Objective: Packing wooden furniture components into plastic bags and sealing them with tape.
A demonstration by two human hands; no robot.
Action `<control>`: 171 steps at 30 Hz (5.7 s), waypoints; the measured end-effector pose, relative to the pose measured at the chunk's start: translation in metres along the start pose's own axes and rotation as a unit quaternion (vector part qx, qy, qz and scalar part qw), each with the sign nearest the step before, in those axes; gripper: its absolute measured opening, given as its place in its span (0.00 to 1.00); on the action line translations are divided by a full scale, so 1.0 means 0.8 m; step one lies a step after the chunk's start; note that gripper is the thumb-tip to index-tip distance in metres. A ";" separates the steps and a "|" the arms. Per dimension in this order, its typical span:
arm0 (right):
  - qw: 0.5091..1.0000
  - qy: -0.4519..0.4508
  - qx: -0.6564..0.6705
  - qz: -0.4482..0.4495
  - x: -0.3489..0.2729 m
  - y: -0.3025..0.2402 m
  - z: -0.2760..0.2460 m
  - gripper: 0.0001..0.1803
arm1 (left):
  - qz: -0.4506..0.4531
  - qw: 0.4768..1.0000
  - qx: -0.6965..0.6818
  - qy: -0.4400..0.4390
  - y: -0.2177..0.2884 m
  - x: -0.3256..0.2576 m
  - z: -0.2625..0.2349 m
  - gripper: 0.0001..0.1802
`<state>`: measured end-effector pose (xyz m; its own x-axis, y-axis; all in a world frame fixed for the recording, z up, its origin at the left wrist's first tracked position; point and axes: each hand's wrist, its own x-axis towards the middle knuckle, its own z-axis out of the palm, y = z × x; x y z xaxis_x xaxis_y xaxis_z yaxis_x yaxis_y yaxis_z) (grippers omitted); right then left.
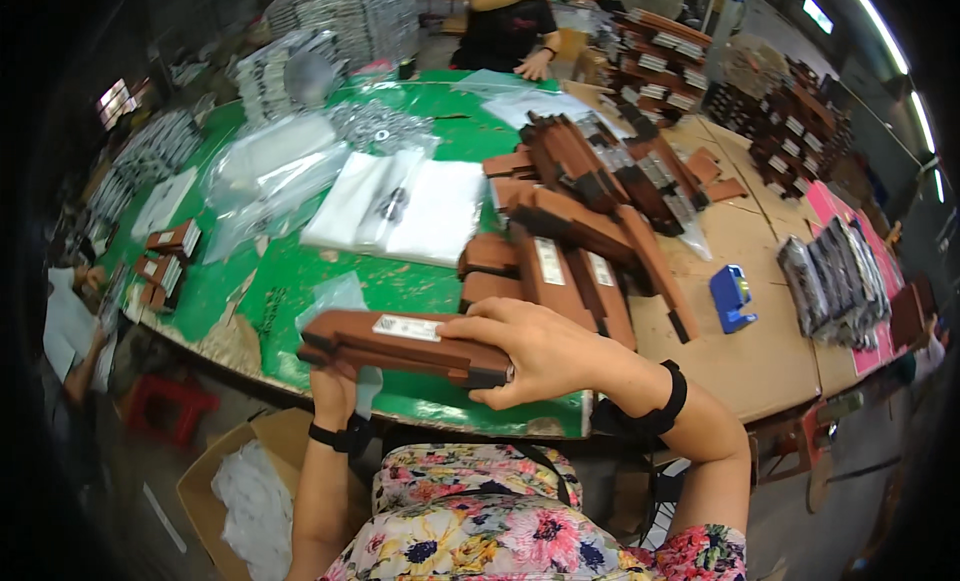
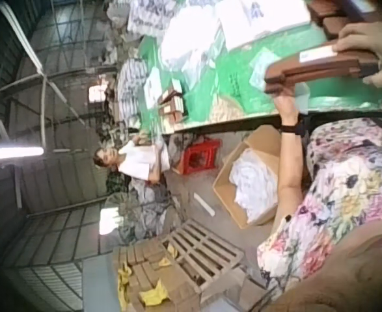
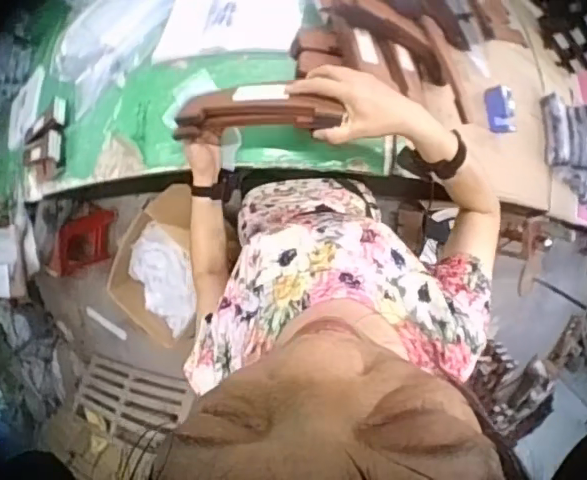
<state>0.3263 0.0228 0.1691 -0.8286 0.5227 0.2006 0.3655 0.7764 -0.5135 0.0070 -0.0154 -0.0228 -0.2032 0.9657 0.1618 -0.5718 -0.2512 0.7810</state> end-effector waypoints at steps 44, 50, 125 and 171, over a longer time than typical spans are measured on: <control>0.929 0.357 0.093 0.045 0.151 0.001 0.155 0.26 | -0.183 0.966 0.144 -0.109 0.037 -0.034 -0.005 0.43; 0.935 0.351 0.012 0.052 0.141 0.001 0.146 0.22 | -0.138 0.971 0.166 -0.103 0.025 -0.036 0.006 0.39; 0.910 0.410 -0.061 0.004 0.139 0.037 0.168 0.32 | -0.132 0.983 0.118 -0.044 0.026 -0.032 0.015 0.44; 0.910 0.385 -0.150 0.030 0.138 0.029 0.162 0.38 | -0.116 0.984 0.125 -0.046 0.023 -0.033 0.013 0.42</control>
<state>0.1883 0.0531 0.0712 -0.3026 0.5699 0.7640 0.5955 0.7389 -0.3153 0.0101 -0.0447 -0.0068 -0.0119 0.9999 0.0067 -0.3789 -0.0107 0.9254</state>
